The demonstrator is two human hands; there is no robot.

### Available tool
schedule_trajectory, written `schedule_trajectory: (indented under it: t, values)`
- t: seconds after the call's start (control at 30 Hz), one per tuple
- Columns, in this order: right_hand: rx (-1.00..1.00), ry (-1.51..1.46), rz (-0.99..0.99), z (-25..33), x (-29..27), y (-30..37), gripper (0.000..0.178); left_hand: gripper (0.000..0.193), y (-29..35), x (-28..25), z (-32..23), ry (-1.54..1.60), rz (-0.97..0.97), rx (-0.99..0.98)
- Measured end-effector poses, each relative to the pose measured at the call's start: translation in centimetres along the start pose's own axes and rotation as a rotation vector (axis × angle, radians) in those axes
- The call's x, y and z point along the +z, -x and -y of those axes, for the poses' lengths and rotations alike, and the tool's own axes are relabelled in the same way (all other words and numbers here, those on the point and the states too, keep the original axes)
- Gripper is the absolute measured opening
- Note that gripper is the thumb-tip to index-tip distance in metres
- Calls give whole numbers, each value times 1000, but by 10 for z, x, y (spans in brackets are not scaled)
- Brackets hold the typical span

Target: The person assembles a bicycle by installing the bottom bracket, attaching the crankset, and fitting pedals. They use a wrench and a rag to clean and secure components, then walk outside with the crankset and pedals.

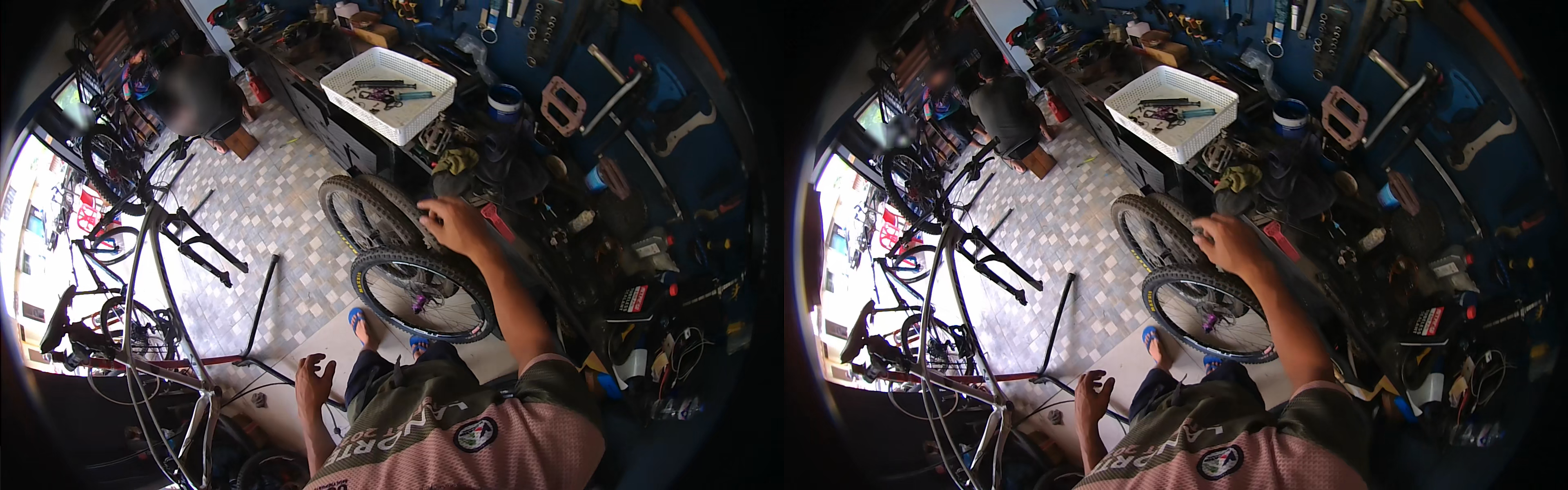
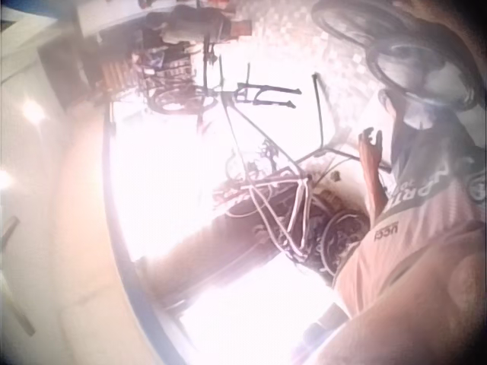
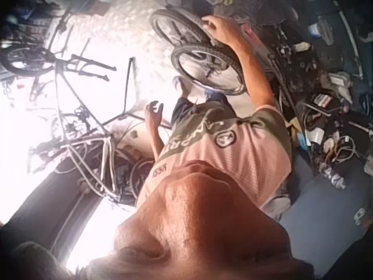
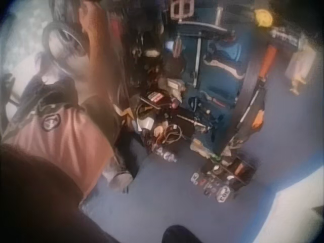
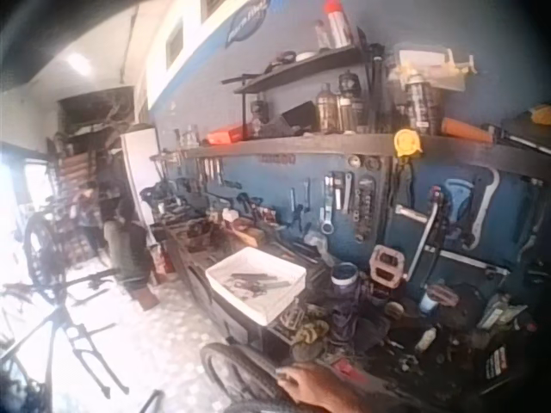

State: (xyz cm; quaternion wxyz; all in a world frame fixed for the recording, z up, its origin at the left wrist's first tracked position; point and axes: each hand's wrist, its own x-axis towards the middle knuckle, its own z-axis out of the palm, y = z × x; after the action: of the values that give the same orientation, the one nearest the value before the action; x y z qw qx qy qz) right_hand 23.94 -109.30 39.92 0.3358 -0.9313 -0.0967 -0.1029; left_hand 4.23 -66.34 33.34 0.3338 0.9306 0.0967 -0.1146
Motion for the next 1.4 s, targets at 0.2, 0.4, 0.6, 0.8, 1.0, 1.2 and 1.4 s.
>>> schedule_trajectory:
  t: [0.2,0.4,0.6,0.8,1.0,1.2,1.4]
  values:
    - [-152,201,-301,16,-18,-168,29,39,-80,-7,18,27,37,65]
    - [202,445,-10,-56,9,-333,29,40,-212,-62,20,-24,123,211]
    - [380,683,267,-88,43,-391,29,42,-328,-132,57,-167,171,154]
    - [392,379,66,-105,37,-395,37,42,-421,-154,52,-287,285,218]
    - [548,-821,-205,-102,13,-402,27,42,-484,-135,3,-291,392,342]
    - [318,-209,23,-91,48,-437,29,43,-497,-115,-15,-245,475,364]
    - [348,372,331,-65,93,-467,38,43,-492,-116,0,-192,470,345]
